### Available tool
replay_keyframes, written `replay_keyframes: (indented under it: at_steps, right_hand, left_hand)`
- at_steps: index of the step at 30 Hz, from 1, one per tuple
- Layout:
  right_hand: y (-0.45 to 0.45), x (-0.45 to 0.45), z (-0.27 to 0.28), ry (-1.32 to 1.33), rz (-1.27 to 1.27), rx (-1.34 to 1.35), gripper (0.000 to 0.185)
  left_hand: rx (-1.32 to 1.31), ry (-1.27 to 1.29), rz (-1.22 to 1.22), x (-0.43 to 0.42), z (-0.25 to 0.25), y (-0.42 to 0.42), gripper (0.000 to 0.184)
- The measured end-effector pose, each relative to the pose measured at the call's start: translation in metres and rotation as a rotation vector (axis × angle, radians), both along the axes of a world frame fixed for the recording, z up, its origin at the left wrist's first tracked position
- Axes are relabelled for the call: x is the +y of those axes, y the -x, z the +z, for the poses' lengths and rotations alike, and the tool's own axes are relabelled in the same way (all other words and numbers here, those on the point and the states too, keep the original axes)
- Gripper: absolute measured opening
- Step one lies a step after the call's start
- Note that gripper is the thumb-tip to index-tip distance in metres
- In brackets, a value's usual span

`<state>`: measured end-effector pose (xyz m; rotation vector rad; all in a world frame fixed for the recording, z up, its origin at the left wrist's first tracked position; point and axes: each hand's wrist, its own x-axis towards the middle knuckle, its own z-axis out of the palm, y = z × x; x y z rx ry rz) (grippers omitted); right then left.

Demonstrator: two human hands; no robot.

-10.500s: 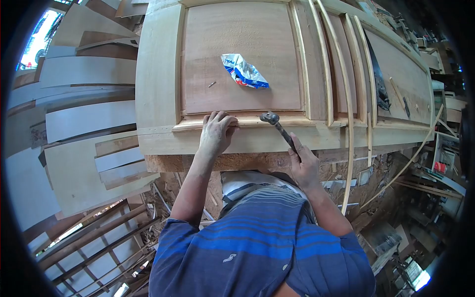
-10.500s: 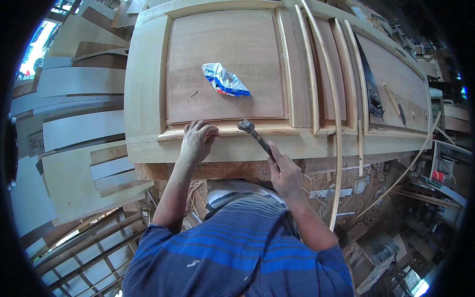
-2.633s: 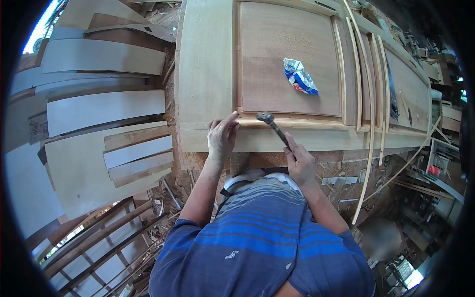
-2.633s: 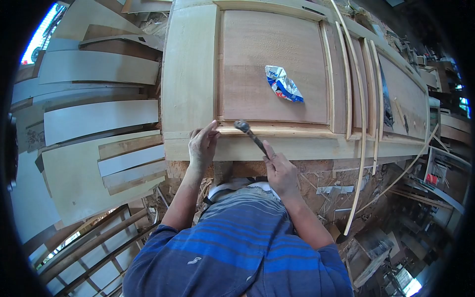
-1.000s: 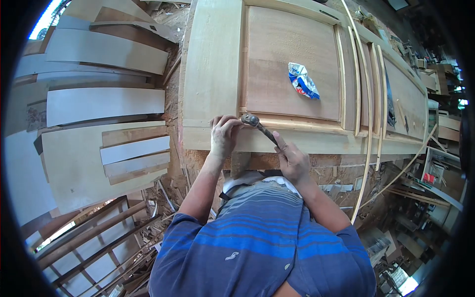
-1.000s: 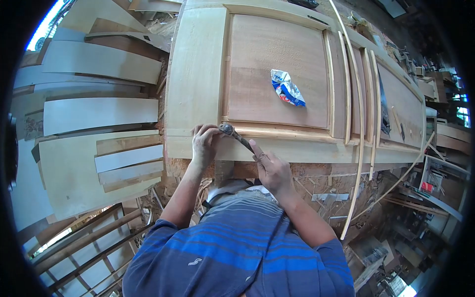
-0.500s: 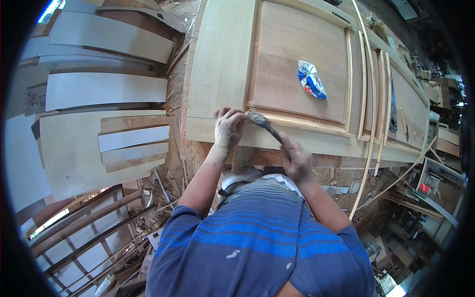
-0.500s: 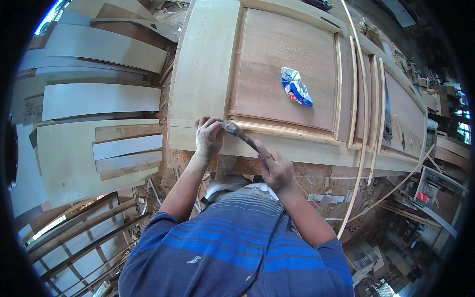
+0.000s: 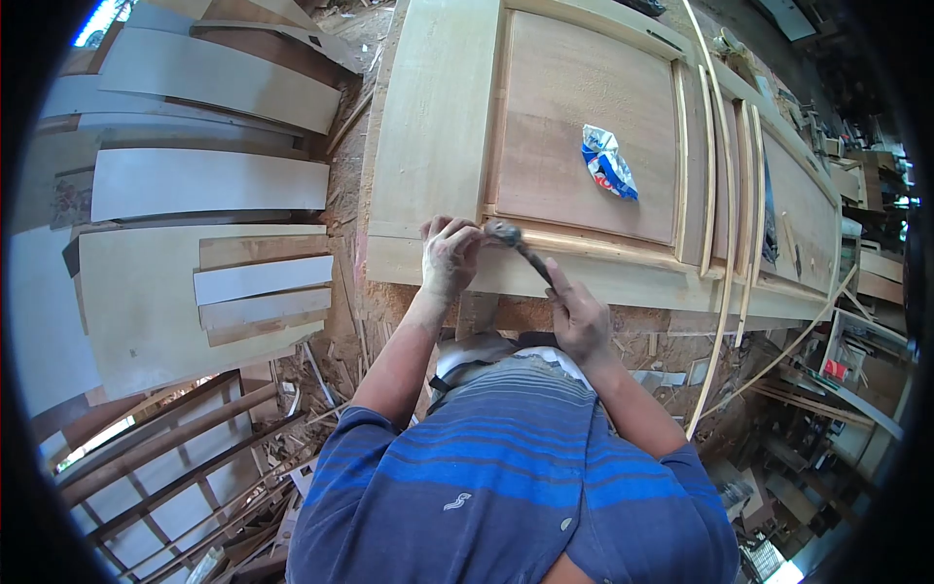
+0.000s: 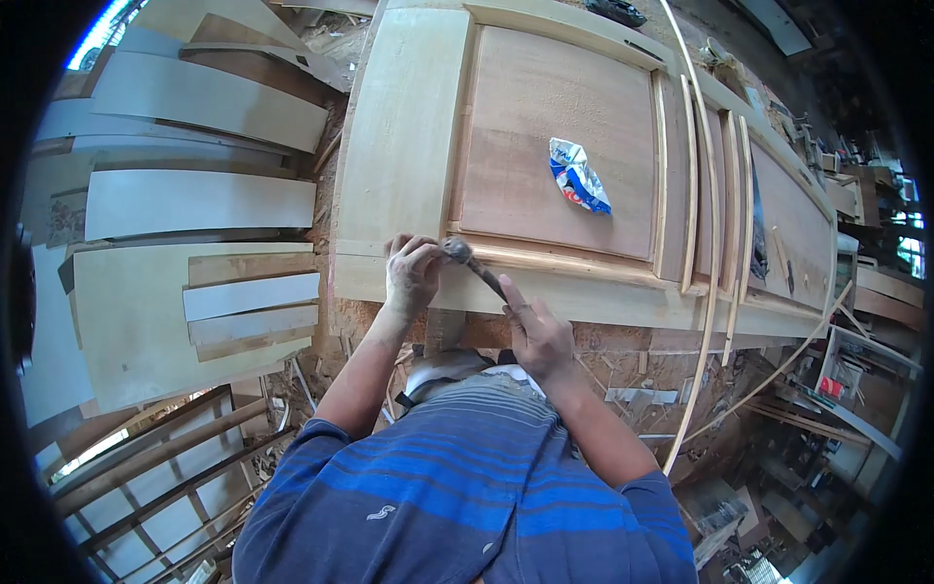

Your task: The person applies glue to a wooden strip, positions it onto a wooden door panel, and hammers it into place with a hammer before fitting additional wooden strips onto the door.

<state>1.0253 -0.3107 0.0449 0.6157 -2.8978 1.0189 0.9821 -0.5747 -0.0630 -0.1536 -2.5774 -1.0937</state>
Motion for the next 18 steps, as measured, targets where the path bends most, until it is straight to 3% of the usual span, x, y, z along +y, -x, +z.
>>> replay_keyframes:
  at_steps: [3, 6, 9, 12, 13, 16, 18]
  right_hand:
    - [-0.006, -0.001, -0.02, 0.116, -0.056, 0.142, 0.064]
    - [0.0, -0.003, -0.016, -0.129, 0.01, -0.001, 0.061]
    - [-0.001, -0.003, -0.005, 0.04, -0.028, 0.065, 0.063]
    - [-0.002, 0.0, -0.012, 0.037, -0.021, 0.1, 0.065]
    - [-0.002, -0.001, -0.01, -0.253, 0.006, -0.075, 0.065]
    - [0.002, 0.001, -0.004, -0.251, 0.0, -0.12, 0.063]
    - [-0.001, 0.002, -0.003, -0.061, -0.033, -0.096, 0.063]
  left_hand:
    - [-0.015, -0.021, 0.015, 0.001, -0.002, 0.0, 0.014]
    - [-0.011, -0.004, 0.011, 0.0, -0.001, 0.001, 0.012]
    - [-0.001, -0.039, -0.001, 0.0, -0.002, 0.0, 0.013]
    - [-0.024, -0.031, 0.011, 0.001, -0.004, 0.0, 0.012]
    - [-0.029, 0.01, 0.002, 0.0, -0.007, 0.0, 0.012]
    - [-0.032, 0.027, -0.009, -0.003, -0.008, 0.001, 0.012]
    - [-0.024, -0.009, -0.022, -0.004, -0.007, -0.003, 0.018]
